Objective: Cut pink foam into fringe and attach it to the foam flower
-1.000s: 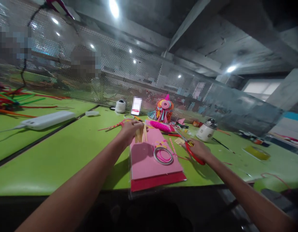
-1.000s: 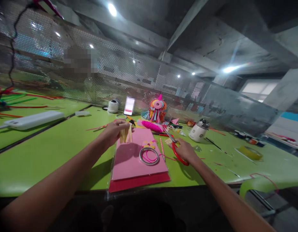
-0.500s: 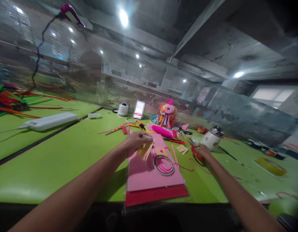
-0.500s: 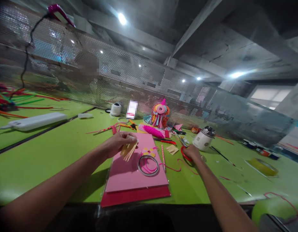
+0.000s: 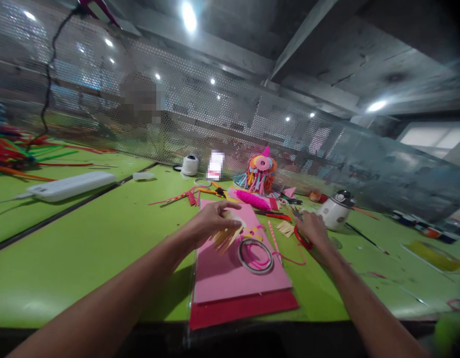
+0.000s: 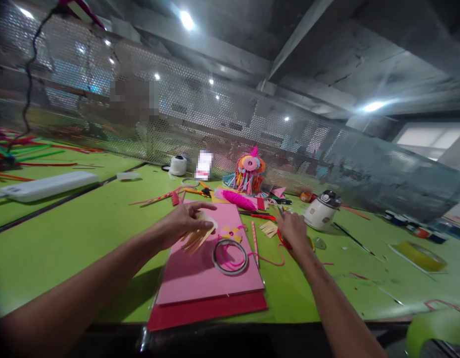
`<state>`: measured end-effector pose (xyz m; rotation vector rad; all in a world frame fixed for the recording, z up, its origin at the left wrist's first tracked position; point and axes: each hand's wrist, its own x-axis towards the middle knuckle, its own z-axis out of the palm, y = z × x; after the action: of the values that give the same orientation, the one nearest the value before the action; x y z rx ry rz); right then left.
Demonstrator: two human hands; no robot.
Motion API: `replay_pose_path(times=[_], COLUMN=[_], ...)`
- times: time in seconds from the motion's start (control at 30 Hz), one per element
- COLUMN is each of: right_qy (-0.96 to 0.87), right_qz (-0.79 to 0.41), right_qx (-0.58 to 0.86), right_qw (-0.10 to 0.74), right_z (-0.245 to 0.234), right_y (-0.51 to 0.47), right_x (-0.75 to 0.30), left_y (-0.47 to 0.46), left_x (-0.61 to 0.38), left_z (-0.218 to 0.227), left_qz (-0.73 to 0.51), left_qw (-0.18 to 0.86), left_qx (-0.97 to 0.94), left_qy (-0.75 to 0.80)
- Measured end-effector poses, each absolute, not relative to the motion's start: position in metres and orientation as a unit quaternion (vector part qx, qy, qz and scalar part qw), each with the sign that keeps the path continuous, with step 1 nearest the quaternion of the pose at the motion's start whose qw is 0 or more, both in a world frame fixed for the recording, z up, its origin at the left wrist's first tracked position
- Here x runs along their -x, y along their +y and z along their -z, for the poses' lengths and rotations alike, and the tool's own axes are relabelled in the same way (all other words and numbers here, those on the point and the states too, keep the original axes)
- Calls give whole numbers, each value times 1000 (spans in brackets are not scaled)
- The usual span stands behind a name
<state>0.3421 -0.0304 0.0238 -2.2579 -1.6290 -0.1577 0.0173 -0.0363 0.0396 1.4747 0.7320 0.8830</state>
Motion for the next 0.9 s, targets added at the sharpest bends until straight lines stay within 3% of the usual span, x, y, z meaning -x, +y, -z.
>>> replay_pose_path(times=[0.13,0.2,0.27,0.63,0.9], right_qy=[-700,-764,-772,-659,-654], right_qz=[-34,-190,-233,-426,-440], right_qx=[670,527,470,427,434], right_qw=[243,321,359,450,436], right_z=[-48,-56,-59,-27,-32], right_y=[-47,-60,-70,-75,-77], right_x=[-278,-244,-217,-211,-215], left_y=[-37,-37,-38,-43,-41], left_x=[-20,-21,-22,-29,-29], left_z=[-38,-38,-37,-31,-28], left_qz=[-370,-372,-373,-351,-356], left_qw=[583,580,581,658,639], left_qx=[-647,-649,-648,-594,-607], left_qy=[323,323,322,300,312])
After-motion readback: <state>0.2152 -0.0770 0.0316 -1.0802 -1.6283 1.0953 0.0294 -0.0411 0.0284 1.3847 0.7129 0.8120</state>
